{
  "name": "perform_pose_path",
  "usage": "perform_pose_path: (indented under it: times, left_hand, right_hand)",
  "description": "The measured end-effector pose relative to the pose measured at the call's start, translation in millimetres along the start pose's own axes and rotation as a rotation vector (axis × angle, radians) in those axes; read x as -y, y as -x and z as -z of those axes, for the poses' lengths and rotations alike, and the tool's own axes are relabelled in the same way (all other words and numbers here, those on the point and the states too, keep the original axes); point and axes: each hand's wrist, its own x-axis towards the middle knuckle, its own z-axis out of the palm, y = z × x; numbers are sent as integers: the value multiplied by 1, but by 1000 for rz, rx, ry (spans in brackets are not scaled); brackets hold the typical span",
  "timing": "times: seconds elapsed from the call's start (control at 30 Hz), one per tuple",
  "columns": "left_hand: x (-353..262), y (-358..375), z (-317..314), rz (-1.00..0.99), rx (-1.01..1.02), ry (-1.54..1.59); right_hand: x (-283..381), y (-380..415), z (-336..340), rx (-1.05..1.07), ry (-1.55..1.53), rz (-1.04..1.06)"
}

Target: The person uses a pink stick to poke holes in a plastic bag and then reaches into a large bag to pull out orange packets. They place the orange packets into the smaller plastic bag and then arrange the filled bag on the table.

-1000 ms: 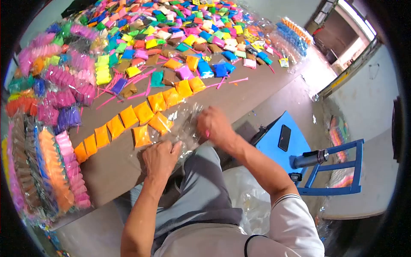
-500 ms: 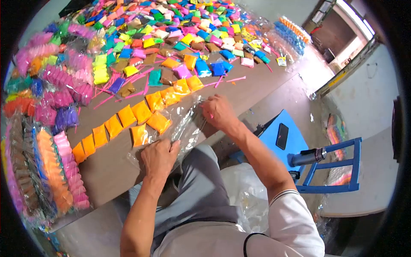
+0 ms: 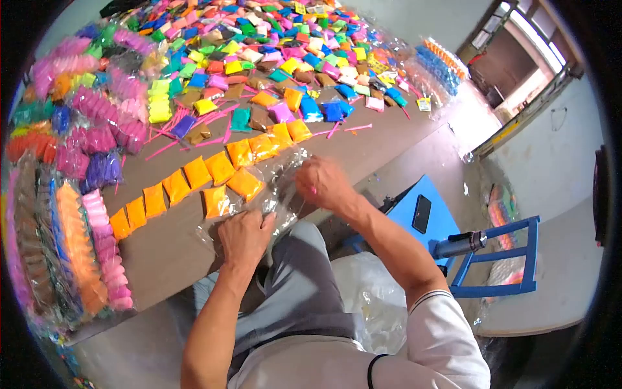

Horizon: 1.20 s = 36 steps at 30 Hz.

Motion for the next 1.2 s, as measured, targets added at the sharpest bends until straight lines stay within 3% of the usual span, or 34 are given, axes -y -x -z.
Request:
perform_pose_path:
  times: [0.07,0.23,0.37,0.47,0.57,0.7,0.77,0.87,1.0,1.07,1.2]
  left_hand:
    - [0,0,1,16,-4,11]
    - [2,1,-5,4,-56,63]
    - [4,1,-6,17,-59,66]
    - [2,2,-1,14,29,71]
    - [3,3,-2,24,34,71]
    - [3,4,-1,18,20,64]
    - [4,3,-1,20,38,80]
    - [6,3,-1,10,30,115]
    - [4,3,-4,10,18,107]
    - [4,3,-5,8,8,88]
    - [7,5,-7,1,19,85]
  right_hand:
    - [27,2,-1,31,-73,64]
    - [-9,-10,-1,-3,-7,40]
    - [10,-8,-2,133,135,105]
    - [-9,-5,-22,-7,60,127]
    - [-12,-9,5,55,158,50]
    - [42,2,5,49,152,68]
    - [32,5,-1,99,201,4]
    - [0,8,-1,-106,146,-184]
    - [26,11,26,-163,184,-303]
    - [39,14,18,-30,29,-43]
    - [-10,5,-22,-34,-32,74]
